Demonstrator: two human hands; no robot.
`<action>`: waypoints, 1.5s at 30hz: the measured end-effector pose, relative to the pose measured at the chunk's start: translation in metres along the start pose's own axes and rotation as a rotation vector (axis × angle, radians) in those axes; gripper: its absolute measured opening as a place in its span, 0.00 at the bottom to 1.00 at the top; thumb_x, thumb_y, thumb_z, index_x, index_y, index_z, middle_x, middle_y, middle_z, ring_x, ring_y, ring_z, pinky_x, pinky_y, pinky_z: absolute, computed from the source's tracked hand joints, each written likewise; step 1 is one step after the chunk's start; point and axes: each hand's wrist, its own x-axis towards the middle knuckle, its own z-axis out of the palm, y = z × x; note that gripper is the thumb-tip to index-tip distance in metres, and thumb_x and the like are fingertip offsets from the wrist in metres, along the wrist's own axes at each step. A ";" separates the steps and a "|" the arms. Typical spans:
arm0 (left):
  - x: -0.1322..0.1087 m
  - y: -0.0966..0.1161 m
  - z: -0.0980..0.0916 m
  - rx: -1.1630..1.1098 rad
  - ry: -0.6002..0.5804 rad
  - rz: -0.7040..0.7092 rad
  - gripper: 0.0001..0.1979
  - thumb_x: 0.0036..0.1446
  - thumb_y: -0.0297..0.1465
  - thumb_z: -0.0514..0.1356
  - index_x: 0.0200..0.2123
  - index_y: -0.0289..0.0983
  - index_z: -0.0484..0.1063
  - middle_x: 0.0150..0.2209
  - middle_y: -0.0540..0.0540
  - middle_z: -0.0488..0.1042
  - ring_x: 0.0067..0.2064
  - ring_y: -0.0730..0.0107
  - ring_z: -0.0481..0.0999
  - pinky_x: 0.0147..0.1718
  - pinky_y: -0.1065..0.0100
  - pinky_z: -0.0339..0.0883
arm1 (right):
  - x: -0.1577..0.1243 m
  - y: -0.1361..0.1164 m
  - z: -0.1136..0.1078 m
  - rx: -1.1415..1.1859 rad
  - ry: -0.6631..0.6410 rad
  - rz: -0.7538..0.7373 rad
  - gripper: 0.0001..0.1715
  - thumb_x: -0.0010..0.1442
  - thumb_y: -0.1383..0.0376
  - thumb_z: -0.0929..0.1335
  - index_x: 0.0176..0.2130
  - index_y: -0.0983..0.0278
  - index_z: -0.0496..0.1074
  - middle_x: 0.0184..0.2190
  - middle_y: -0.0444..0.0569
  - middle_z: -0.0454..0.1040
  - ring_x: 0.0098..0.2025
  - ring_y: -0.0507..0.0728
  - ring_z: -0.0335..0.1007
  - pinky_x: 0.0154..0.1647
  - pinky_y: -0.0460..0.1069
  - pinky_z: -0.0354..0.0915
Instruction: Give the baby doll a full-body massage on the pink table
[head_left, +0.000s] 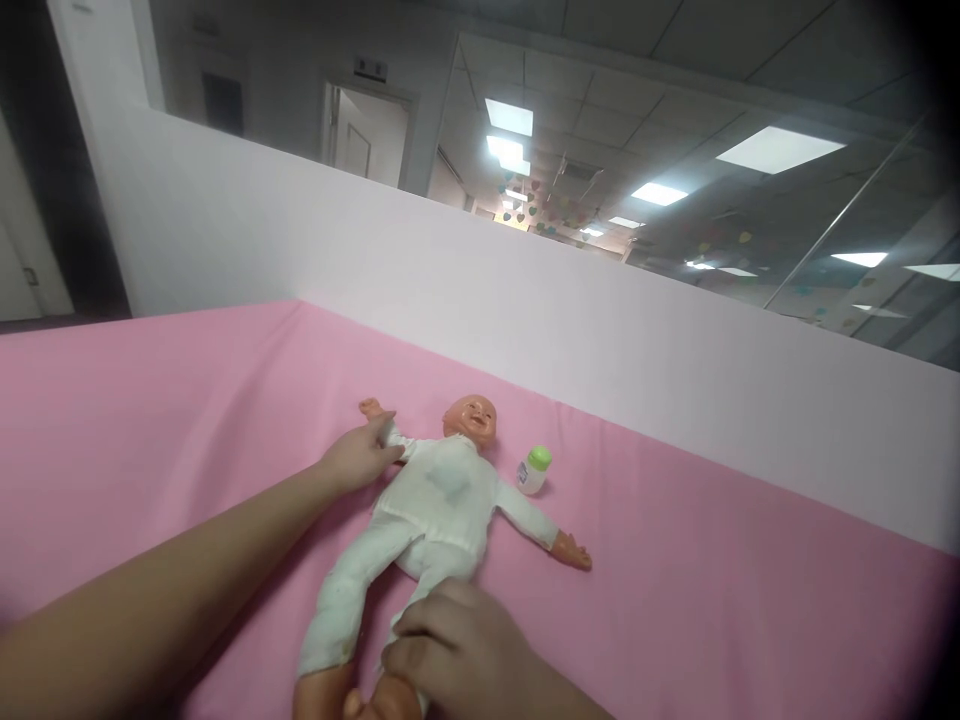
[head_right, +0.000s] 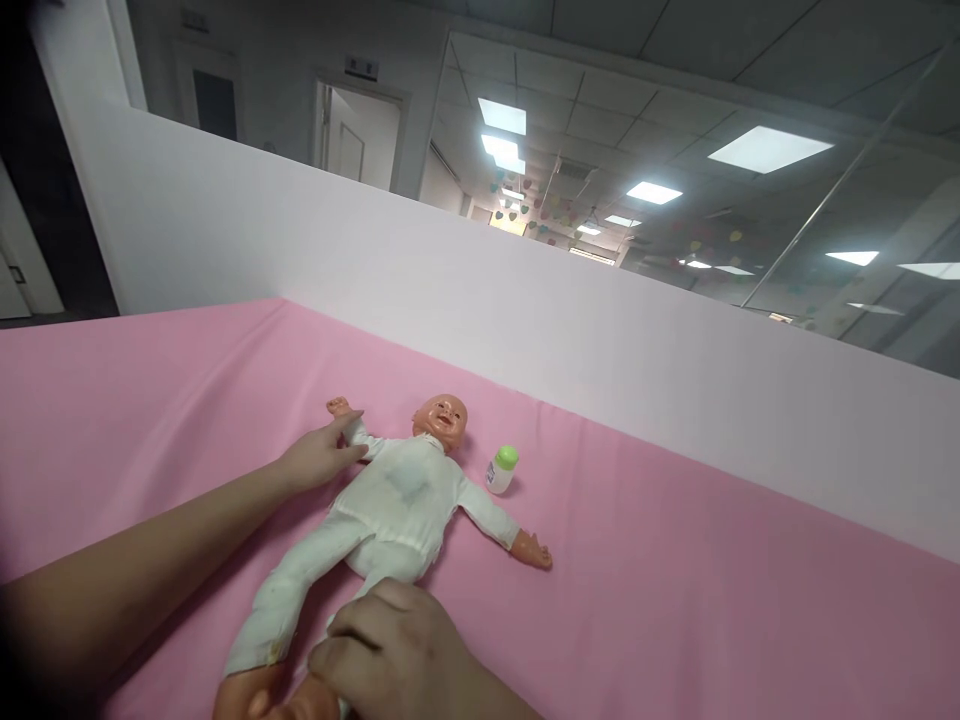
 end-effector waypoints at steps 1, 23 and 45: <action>0.000 0.000 -0.001 0.009 -0.007 -0.002 0.42 0.59 0.50 0.58 0.73 0.43 0.55 0.43 0.42 0.82 0.46 0.45 0.81 0.43 0.56 0.70 | 0.000 0.001 0.005 -0.014 -0.049 -0.013 0.20 0.61 0.55 0.70 0.50 0.60 0.70 0.43 0.47 0.78 0.40 0.55 0.75 0.44 0.50 0.73; -0.025 0.027 0.016 0.134 -0.234 0.680 0.29 0.64 0.48 0.59 0.67 0.51 0.67 0.73 0.45 0.58 0.74 0.43 0.49 0.71 0.42 0.44 | -0.008 0.043 -0.020 -0.290 0.223 0.527 0.28 0.65 0.67 0.67 0.63 0.62 0.66 0.65 0.60 0.67 0.66 0.67 0.66 0.61 0.66 0.71; 0.018 -0.019 0.007 0.289 0.071 0.000 0.37 0.58 0.53 0.56 0.68 0.46 0.65 0.57 0.35 0.76 0.61 0.29 0.68 0.59 0.41 0.53 | -0.005 0.001 0.012 -0.017 -0.168 -0.024 0.22 0.64 0.46 0.70 0.48 0.58 0.74 0.43 0.44 0.81 0.42 0.54 0.75 0.53 0.51 0.71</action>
